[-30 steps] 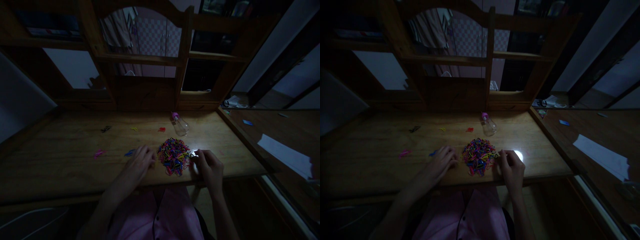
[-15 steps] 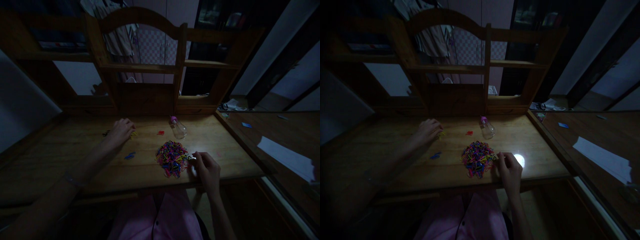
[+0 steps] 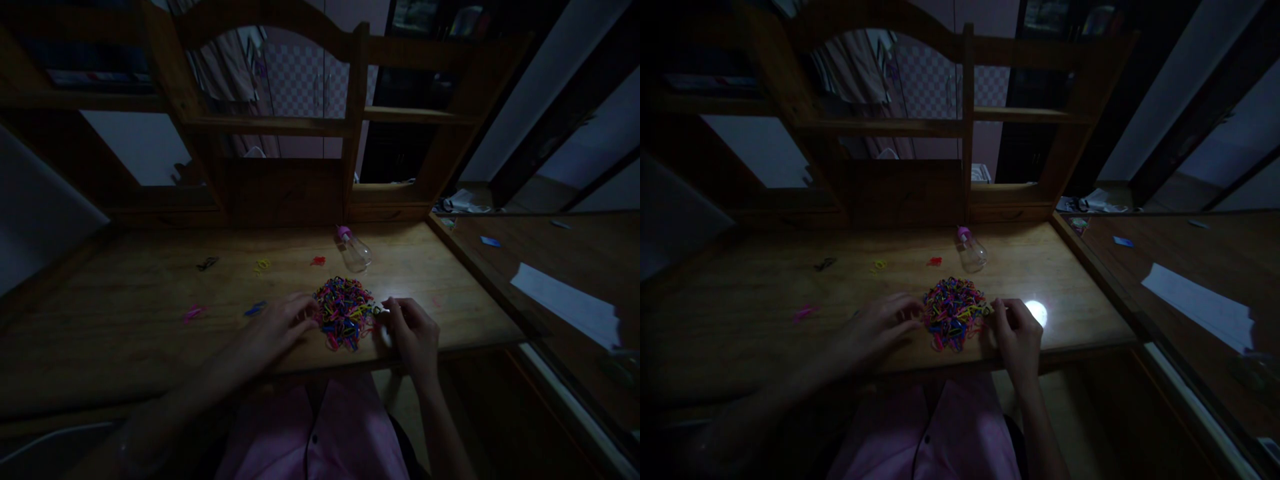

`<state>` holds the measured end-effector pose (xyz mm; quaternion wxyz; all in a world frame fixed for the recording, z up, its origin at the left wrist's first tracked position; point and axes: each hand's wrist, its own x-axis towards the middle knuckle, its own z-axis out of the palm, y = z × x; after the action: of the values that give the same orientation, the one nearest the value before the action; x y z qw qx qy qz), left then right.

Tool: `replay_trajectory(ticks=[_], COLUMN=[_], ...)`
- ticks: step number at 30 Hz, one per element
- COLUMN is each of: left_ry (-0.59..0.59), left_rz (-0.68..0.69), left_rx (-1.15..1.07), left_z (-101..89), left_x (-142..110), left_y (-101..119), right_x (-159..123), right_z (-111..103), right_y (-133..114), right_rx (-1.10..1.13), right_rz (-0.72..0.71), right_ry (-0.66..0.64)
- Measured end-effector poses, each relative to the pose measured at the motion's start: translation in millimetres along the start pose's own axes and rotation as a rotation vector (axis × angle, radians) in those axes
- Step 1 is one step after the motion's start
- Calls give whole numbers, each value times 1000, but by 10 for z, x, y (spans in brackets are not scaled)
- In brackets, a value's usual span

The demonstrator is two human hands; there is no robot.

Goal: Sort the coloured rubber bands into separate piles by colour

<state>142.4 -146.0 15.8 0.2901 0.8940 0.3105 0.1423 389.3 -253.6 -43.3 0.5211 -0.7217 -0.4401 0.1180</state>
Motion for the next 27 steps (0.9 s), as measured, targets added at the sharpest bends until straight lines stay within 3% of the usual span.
replay_trajectory(ticks=[4, 8, 14, 20, 24, 27], left_ry=[112, 185, 97, 103, 115, 94], left_rz=[-104, -135, -139, -204, -210, -142], left_rx=[125, 213, 83, -68, -45, -24], left_z=[218, 274, 248, 178, 140, 157], left_x=[85, 107, 129, 94, 36, 30], left_y=[-75, -143, -185, -85, -29, -37], right_x=[-3, 6, 0, -7, -5, -4], right_z=[8, 7, 13, 12, 9, 11], right_y=[7, 8, 13, 19, 8, 2], right_rx=[21, 9, 8, 22, -2, 1], right_rz=[18, 11, 16, 19, 2, 6], right_ry=[-9, -11, 5, -4, 1, 0])
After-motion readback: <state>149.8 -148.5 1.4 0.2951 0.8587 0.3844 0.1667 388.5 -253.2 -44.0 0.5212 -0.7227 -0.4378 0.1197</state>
